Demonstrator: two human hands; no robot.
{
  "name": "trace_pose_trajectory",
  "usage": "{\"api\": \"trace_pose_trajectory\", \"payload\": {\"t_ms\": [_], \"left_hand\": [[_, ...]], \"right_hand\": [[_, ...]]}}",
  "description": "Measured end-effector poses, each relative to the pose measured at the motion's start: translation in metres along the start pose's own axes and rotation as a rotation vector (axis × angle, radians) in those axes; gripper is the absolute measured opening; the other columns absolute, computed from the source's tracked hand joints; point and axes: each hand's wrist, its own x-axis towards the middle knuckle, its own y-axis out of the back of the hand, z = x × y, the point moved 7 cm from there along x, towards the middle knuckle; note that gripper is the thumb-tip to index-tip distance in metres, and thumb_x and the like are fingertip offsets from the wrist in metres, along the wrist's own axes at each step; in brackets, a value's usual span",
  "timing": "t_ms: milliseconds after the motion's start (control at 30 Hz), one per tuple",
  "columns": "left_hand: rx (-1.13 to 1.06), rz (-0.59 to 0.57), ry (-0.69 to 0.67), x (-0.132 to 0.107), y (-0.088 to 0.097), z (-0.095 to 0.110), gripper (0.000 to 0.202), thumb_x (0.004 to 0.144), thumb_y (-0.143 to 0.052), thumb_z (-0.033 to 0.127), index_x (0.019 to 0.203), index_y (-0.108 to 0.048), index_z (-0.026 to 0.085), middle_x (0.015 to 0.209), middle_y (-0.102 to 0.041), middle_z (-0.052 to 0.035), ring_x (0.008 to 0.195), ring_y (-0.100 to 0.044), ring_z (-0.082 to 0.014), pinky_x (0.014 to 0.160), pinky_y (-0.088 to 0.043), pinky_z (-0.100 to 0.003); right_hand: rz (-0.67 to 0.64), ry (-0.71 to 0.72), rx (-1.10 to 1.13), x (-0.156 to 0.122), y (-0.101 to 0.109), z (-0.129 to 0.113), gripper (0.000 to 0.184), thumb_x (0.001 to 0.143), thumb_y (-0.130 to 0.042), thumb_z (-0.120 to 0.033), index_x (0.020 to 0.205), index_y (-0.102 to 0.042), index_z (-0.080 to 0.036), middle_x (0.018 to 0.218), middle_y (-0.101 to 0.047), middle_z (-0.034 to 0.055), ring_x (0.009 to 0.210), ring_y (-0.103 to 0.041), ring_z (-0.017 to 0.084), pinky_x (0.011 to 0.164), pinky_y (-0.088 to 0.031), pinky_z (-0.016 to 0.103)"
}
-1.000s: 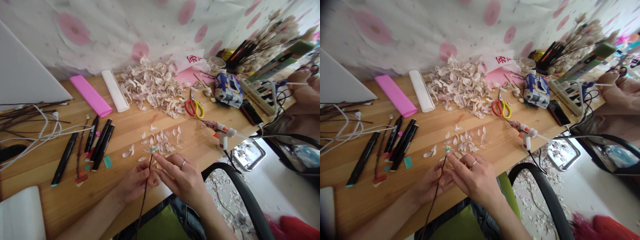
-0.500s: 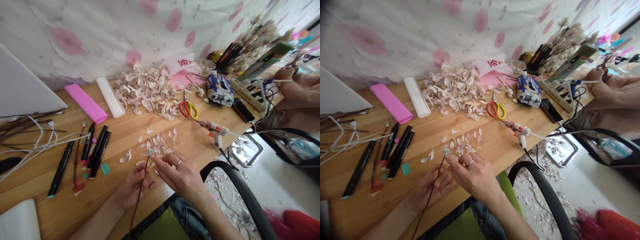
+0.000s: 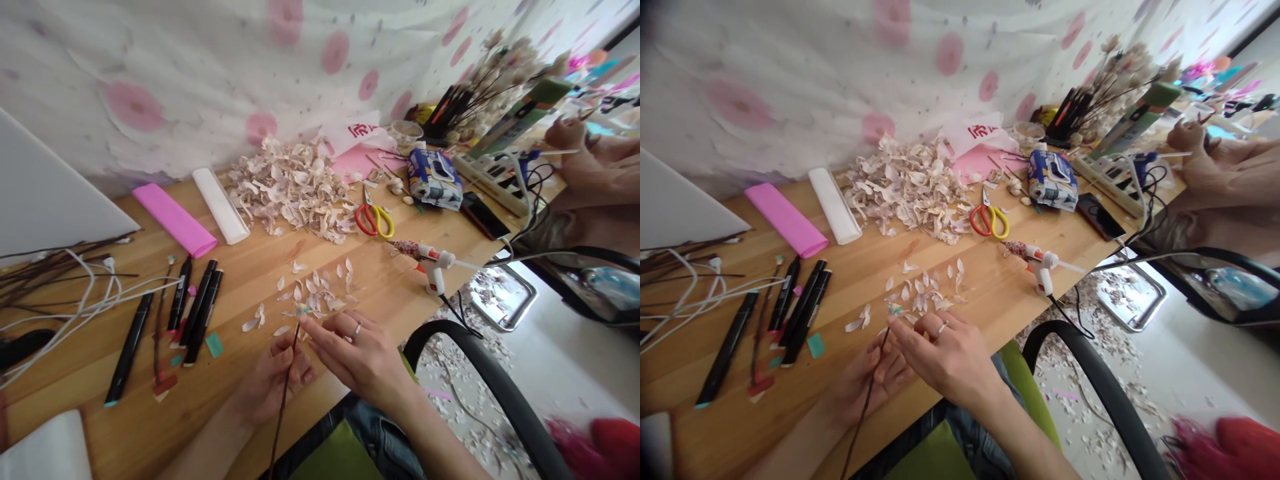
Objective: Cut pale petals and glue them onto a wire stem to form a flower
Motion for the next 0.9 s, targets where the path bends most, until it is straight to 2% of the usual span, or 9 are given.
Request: {"api": "trace_pose_trajectory", "payload": {"t_ms": [167, 367, 500, 700, 900], "left_hand": [[0.029, -0.067, -0.027, 0.000, -0.006, 0.001, 0.028, 0.074, -0.087, 0.041, 0.073, -0.069, 0.019, 0.049, -0.043, 0.0085, 0.050, -0.032, -0.0066, 0.068, -0.045, -0.021], [0.042, -0.130, -0.033, -0.001, -0.012, 0.003, 0.020, 0.080, -0.083, 0.040, 0.079, -0.075, 0.022, 0.046, -0.038, 0.0093, 0.049, -0.028, -0.0075, 0.069, -0.044, -0.021], [0.044, -0.160, -0.041, 0.000, -0.012, 0.003, 0.020, 0.079, -0.083, 0.042, 0.078, -0.077, 0.023, 0.043, -0.037, 0.0088, 0.047, -0.026, -0.0078, 0.064, -0.043, -0.021], [0.041, -0.121, -0.022, 0.000, -0.009, 0.001, 0.019, 0.080, -0.082, 0.042, 0.076, -0.077, 0.024, 0.044, -0.036, 0.0078, 0.048, -0.028, -0.0075, 0.067, -0.044, -0.022], [0.031, -0.057, -0.030, 0.001, -0.004, 0.001, 0.023, 0.077, -0.084, 0.045, 0.072, -0.076, 0.024, 0.042, -0.035, 0.0069, 0.048, -0.029, -0.0093, 0.063, -0.043, -0.025]], "right_hand": [[0.012, -0.003, 0.031, -0.002, -0.002, 0.001, 0.030, 0.105, -0.048, -0.019, 0.125, -0.070, -0.015, 0.078, -0.068, 0.0042, 0.064, -0.062, 0.017, 0.060, -0.052, 0.029], [0.018, -0.002, 0.050, -0.004, -0.003, 0.002, 0.032, 0.107, -0.046, -0.022, 0.131, -0.067, -0.018, 0.079, -0.068, 0.0032, 0.066, -0.063, 0.016, 0.061, -0.052, 0.028], [0.016, 0.001, 0.077, -0.006, -0.002, 0.001, 0.033, 0.108, -0.044, -0.023, 0.130, -0.067, -0.018, 0.079, -0.068, 0.0032, 0.065, -0.063, 0.016, 0.060, -0.052, 0.027], [-0.001, 0.008, 0.064, -0.004, -0.003, 0.000, 0.032, 0.106, -0.047, -0.021, 0.130, -0.068, -0.017, 0.077, -0.067, 0.0029, 0.063, -0.061, 0.016, 0.059, -0.051, 0.028], [0.010, 0.006, 0.109, -0.003, -0.002, -0.001, 0.033, 0.109, -0.041, -0.023, 0.131, -0.065, -0.019, 0.079, -0.068, 0.0028, 0.065, -0.062, 0.015, 0.061, -0.051, 0.026]]}}
